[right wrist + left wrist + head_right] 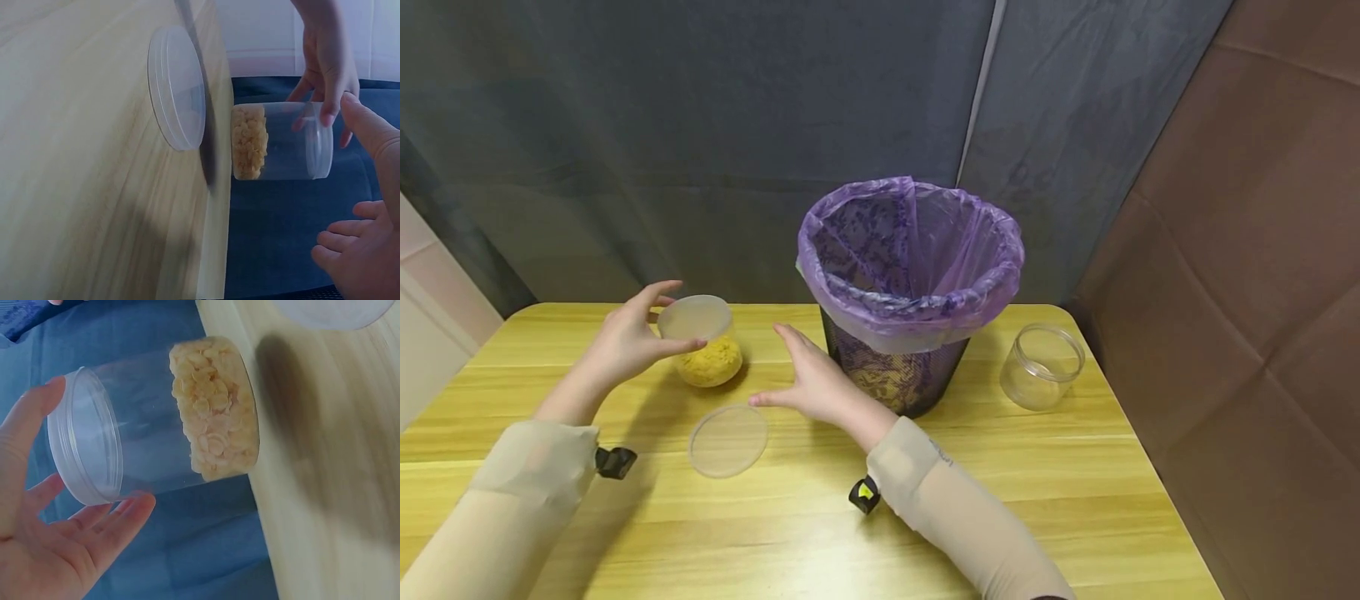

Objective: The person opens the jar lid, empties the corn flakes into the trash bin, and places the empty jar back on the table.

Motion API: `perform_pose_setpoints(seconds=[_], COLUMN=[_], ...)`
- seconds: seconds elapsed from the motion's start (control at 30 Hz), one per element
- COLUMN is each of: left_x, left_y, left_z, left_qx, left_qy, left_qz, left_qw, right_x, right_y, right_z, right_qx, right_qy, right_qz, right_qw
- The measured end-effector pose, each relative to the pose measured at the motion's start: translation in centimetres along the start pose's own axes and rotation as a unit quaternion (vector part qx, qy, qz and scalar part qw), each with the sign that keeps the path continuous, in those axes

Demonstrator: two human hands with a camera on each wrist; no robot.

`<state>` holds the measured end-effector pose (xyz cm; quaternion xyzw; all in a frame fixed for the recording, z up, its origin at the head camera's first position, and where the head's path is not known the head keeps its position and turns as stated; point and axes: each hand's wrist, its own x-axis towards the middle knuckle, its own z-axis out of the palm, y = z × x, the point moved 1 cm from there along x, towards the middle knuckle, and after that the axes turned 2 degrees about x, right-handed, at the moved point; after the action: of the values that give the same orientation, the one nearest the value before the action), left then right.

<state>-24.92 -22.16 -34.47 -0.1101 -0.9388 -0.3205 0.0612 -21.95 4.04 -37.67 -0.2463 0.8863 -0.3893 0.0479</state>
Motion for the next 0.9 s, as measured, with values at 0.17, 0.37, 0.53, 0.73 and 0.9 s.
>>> perform_pose_setpoints(seconds=[0.17, 0.37, 0.53, 0.73, 0.9], left_x=[-0.3, -0.9, -1.4, -1.9, -2.4], left_y=[0.8, 2.0, 2.9, 3.9, 4.5], left_z=[-0.3, -0.6, -0.9, -1.1, -1.1], left_qx=[-0.001, -0.005, -0.014, -0.027, -0.034], left_qy=[-0.006, -0.016, -0.020, -0.030, -0.041], left_qz=[0.017, 0.026, 0.037, 0.065, 0.084], left_qw=[0.9998, 0.9995, 0.9990, 0.9971, 0.9951], right_x=[0.2, 0.3, 0.4, 0.3, 0.3], right_y=[-0.1, -0.3, -0.6, -0.7, -0.6], right_z=[-0.1, -0.1, -0.1, -0.3, -0.3], right_qx=[0.006, 0.005, 0.011, 0.023, 0.038], right_qy=[-0.007, -0.020, -0.033, -0.039, -0.045], right_qz=[0.005, 0.008, 0.010, 0.005, -0.007], right_qw=[1.000, 1.000, 0.999, 0.999, 0.998])
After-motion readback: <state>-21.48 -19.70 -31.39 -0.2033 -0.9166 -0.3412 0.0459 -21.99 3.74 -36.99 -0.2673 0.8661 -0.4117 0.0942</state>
